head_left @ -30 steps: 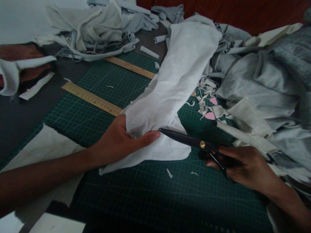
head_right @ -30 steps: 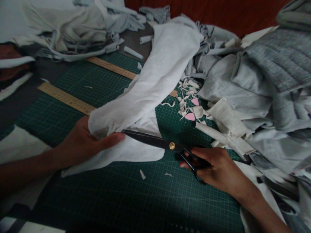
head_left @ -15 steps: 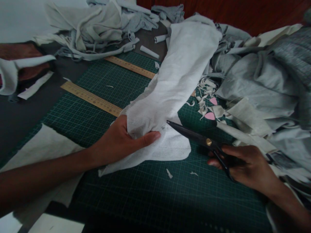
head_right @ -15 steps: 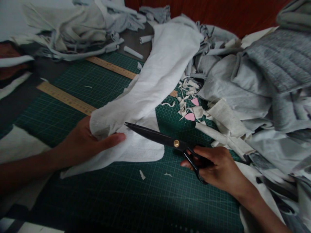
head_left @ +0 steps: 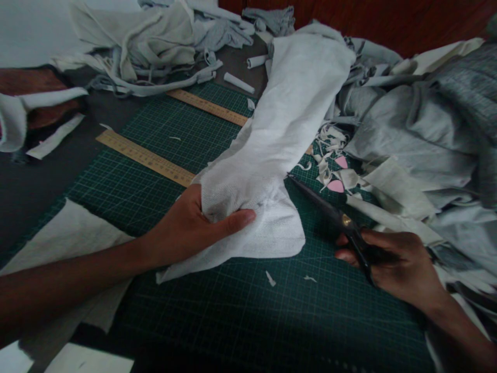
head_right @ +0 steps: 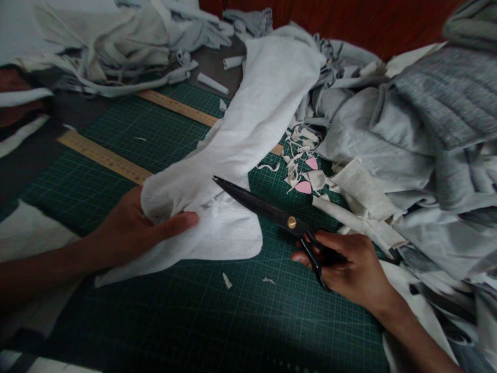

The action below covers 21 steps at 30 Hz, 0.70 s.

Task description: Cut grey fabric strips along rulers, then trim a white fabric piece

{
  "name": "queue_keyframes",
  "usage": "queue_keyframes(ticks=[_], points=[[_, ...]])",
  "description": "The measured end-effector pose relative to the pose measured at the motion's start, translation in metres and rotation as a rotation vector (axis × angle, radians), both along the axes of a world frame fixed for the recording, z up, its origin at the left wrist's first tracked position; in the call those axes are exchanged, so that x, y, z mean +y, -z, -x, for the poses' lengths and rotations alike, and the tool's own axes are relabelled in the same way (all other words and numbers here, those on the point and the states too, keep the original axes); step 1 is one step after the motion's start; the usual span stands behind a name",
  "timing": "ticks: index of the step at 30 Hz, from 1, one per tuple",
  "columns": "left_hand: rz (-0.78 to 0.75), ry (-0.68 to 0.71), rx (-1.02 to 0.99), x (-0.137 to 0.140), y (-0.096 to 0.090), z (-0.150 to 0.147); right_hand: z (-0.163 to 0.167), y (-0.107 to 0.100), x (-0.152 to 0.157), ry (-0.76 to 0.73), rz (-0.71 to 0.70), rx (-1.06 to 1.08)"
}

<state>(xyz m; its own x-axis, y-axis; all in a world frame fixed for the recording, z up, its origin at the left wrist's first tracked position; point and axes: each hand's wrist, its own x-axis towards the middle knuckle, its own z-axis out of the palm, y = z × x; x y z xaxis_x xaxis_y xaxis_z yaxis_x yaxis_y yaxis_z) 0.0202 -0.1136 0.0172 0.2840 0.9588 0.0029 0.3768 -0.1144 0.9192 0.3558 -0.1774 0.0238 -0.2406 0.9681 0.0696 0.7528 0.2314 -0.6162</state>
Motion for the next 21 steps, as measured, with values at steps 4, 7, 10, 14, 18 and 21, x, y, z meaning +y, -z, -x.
queue_keyframes(ticks=[4,7,10,14,18,21], points=[[0.039,-0.022,-0.001,0.0,-0.001,0.001,-0.002,0.002,0.0,0.162,-0.078,0.086],[0.048,-0.04,0.024,0.0,-0.002,0.001,-0.014,0.007,-0.001,0.303,-0.102,0.177],[0.036,-0.012,-0.014,0.0,-0.002,0.0,-0.022,0.007,0.001,0.334,-0.133,0.184],[0.032,0.006,-0.05,0.0,-0.002,-0.001,-0.016,0.002,0.001,0.122,-0.14,-0.01],[0.015,0.022,-0.08,0.001,-0.002,0.0,-0.006,0.001,-0.001,-0.099,-0.129,-0.259],[0.031,0.038,-0.113,0.002,-0.002,0.0,-0.006,0.002,-0.001,-0.132,-0.138,-0.307]])
